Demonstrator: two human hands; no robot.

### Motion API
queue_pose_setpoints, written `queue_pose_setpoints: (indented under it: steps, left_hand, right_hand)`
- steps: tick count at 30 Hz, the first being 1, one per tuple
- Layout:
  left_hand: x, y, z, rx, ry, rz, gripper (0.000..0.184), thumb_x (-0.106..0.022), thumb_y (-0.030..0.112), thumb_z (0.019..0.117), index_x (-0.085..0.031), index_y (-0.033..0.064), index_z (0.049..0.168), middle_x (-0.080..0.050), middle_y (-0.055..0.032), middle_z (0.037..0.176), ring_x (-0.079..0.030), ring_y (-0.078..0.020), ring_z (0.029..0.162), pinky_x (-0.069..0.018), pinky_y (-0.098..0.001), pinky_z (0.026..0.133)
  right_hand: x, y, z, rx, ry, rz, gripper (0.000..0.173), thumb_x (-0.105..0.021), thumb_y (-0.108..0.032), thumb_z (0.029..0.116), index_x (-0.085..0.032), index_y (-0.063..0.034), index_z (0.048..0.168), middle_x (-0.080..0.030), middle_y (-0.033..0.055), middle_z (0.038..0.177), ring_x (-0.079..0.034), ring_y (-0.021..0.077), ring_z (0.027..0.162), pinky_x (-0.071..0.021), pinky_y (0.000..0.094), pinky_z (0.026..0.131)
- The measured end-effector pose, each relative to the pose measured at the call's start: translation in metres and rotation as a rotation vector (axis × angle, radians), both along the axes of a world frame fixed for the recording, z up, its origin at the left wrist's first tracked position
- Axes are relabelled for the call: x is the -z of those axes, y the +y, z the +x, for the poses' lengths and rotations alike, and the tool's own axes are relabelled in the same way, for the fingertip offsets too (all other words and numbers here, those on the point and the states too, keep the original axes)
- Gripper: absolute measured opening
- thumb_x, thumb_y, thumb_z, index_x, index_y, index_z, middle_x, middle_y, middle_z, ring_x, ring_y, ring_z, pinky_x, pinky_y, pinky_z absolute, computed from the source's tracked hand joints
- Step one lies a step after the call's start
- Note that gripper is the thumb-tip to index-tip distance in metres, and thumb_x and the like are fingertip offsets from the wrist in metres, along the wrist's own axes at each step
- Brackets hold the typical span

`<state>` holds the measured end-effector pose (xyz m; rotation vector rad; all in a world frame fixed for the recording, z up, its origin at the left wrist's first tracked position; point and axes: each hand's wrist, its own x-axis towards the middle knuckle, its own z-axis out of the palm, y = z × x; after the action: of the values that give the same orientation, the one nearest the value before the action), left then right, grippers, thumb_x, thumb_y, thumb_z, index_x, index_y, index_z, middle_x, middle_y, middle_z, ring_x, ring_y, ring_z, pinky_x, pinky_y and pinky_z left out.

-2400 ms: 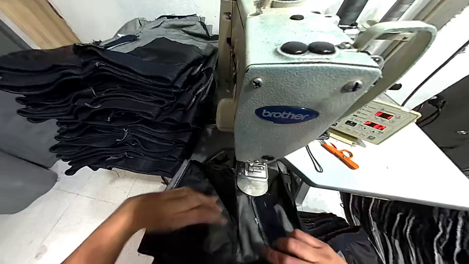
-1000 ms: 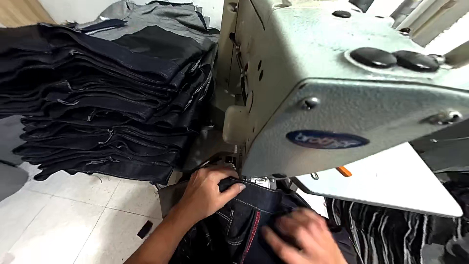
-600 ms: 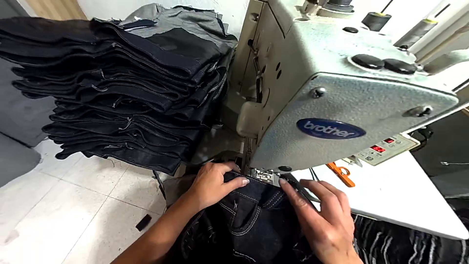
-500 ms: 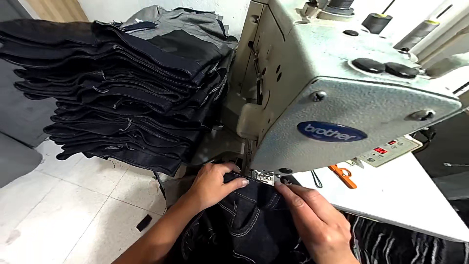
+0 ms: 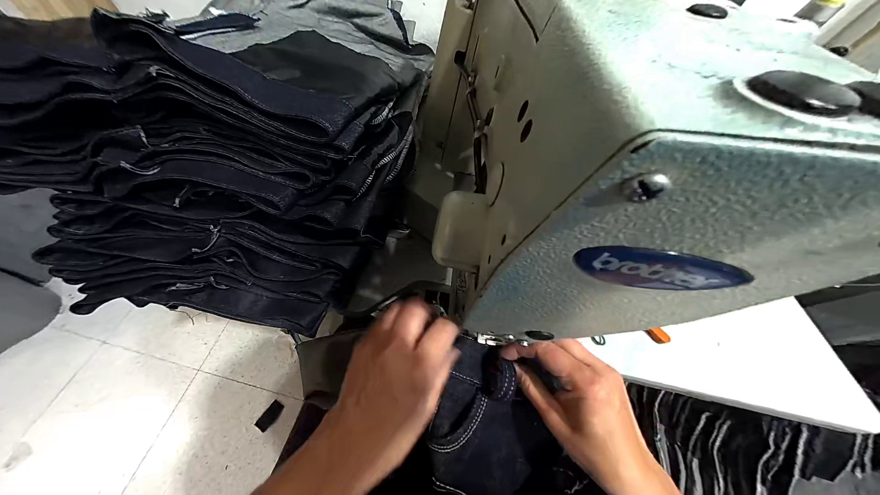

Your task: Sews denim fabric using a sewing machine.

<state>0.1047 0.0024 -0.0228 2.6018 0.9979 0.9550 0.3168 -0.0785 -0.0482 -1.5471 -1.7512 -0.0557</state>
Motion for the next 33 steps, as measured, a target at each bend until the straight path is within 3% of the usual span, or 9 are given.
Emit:
queue_pose_setpoints:
  steps: [5, 11, 16, 18, 20, 22, 24, 30, 33]
  left_hand:
    - [-0.007, -0.029, 0.01, 0.278, -0.286, -1.092, 0.023, -0.063, 0.02, 0.1018, -0.068, -0.001, 0.109, -0.073, -0.0079, 0.083, -0.071, -0.0118, 0.061, -0.0605, -0.0274, 0.053]
    - [0.007, -0.036, 0.018, 0.144, -0.501, -1.131, 0.013, -0.069, 0.013, 0.0956, -0.068, 0.0024, 0.088, -0.075, -0.0031, 0.078, -0.074, -0.0095, 0.066, -0.0635, -0.0264, 0.062]
    - [0.004, -0.035, 0.02, 0.079, -0.536, -1.224, 0.024, -0.07, -0.002, 0.0897, -0.052, 0.0037, 0.104, -0.072, -0.0035, 0.076, -0.074, -0.0163, 0.064, -0.0646, -0.0323, 0.059]
    - [0.013, -0.031, 0.014, 0.179, -0.466, -1.078, 0.026, -0.069, 0.003, 0.0926, -0.051, 0.0029, 0.112, -0.072, -0.0017, 0.074, -0.073, -0.0131, 0.06, -0.0625, -0.0291, 0.054]
    - [0.028, -0.028, 0.007, 0.213, -0.299, -0.566, 0.024, -0.071, 0.017, 0.094, -0.063, 0.0005, 0.108, -0.067, -0.0006, 0.069, -0.066, -0.0076, 0.057, -0.0566, -0.0225, 0.052]
    - [0.039, -0.017, 0.001, 0.227, -0.169, 0.046, 0.019, -0.068, 0.032, 0.0981, -0.071, 0.0147, 0.103, -0.062, 0.0018, 0.077, -0.059, -0.0111, 0.074, -0.0499, -0.0227, 0.07]
    - [0.037, -0.001, -0.001, 0.366, -0.036, 0.319, 0.018, -0.06, 0.03, 0.1036, -0.07, 0.0212, 0.117, -0.07, 0.0022, 0.11, -0.062, -0.0173, 0.104, -0.0467, -0.031, 0.094]
    - [0.041, 0.014, 0.0, 0.492, 0.037, 0.253, 0.03, -0.054, 0.035, 0.1062, -0.068, 0.0217, 0.129, -0.07, 0.0044, 0.129, -0.062, -0.0157, 0.111, -0.0471, -0.0273, 0.094]
    - [0.042, 0.003, 0.0, 0.4, 0.027, 0.268, 0.028, -0.056, 0.034, 0.1052, -0.069, 0.0214, 0.127, -0.071, 0.0039, 0.126, -0.063, -0.0154, 0.107, -0.048, -0.0259, 0.092]
  right_hand:
    - [0.003, 0.002, -0.004, 0.033, -0.102, 0.058, 0.012, -0.06, -0.016, 0.0931, -0.072, -0.0124, 0.091, -0.07, 0.0034, 0.082, -0.066, 0.0085, 0.08, -0.0508, 0.0144, 0.076]
    - [0.008, -0.003, -0.008, 0.005, -0.243, 0.149, 0.014, -0.055, -0.006, 0.1002, -0.069, -0.0091, 0.099, -0.069, 0.0084, 0.09, -0.066, 0.0172, 0.087, -0.0536, 0.0219, 0.082]
    - [0.005, -0.009, -0.001, -0.061, -0.234, 0.028, 0.028, -0.047, -0.002, 0.1014, -0.07, -0.0137, 0.112, -0.068, 0.0092, 0.101, -0.065, 0.019, 0.097, -0.0517, 0.0232, 0.09]
    - [0.012, -0.01, 0.003, -0.055, -0.184, 0.024, 0.031, -0.047, -0.002, 0.1011, -0.07, -0.0176, 0.114, -0.067, 0.0086, 0.102, -0.064, 0.0186, 0.098, -0.0521, 0.0243, 0.089]
    - [0.018, -0.011, 0.005, -0.048, -0.149, 0.027, 0.033, -0.046, -0.004, 0.101, -0.07, -0.0209, 0.117, -0.067, 0.008, 0.102, -0.064, 0.0193, 0.097, -0.0527, 0.028, 0.086]
    - [0.021, -0.012, 0.006, -0.045, -0.138, 0.023, 0.034, -0.045, -0.006, 0.1021, -0.069, -0.023, 0.119, -0.066, 0.0071, 0.099, -0.064, 0.0203, 0.094, -0.0521, 0.0321, 0.084]
    - [0.021, -0.012, 0.007, -0.055, -0.126, 0.018, 0.034, -0.045, -0.008, 0.1022, -0.07, -0.0241, 0.12, -0.066, 0.0064, 0.099, -0.064, 0.0206, 0.095, -0.0519, 0.034, 0.087]
    - [0.032, -0.011, 0.037, -0.212, 0.27, -0.181, 0.037, -0.049, -0.041, 0.1074, -0.064, -0.0088, 0.118, -0.071, 0.0036, 0.109, -0.066, 0.0065, 0.107, -0.0537, 0.0276, 0.097]
    - [0.038, -0.002, 0.037, -0.178, 0.238, -0.175, 0.044, -0.047, -0.046, 0.1066, -0.069, -0.0099, 0.098, -0.067, 0.0027, 0.089, -0.063, 0.0094, 0.094, -0.0488, 0.0289, 0.09]
